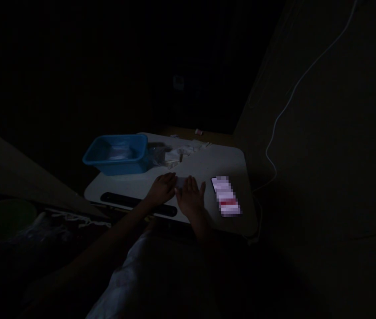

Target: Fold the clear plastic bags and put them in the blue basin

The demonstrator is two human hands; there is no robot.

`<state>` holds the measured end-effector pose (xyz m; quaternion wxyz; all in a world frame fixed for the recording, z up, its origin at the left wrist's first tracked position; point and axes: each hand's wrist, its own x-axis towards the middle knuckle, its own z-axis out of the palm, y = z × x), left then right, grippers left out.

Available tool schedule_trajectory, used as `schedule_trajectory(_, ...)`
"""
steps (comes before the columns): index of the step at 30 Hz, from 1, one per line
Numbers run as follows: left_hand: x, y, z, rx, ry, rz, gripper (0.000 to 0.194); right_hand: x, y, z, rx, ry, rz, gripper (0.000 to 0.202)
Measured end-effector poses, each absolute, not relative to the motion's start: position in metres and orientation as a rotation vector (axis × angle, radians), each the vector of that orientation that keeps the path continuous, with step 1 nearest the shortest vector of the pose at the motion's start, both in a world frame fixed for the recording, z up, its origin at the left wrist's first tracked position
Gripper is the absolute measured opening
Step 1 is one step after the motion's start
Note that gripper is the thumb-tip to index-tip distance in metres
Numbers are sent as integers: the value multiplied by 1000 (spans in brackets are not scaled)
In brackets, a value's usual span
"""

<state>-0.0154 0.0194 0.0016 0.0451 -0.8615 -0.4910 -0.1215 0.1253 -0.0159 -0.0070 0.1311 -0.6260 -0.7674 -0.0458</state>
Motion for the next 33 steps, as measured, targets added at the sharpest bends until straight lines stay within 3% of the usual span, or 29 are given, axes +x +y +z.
schedule_trajectory(11, -14, 20, -1, -2618, -1490, -438, 40, 122, -14, -5, -2116, -1996, -70, 66)
schedule_trajectory(20, -15, 20, 0, -2612, -1481, -406, 42, 125, -15, -8, -1946, -2135, -122, 60)
schedule_trajectory(29, -15, 21, -2, -2614, -1468, -447, 41, 122, -14, -8, -2064, -2034, -138, 68)
schedule_trajectory(33, -15, 21, -2, -2608, -1469, -429, 41, 123, -15, -7, -2030, -2059, -135, 62)
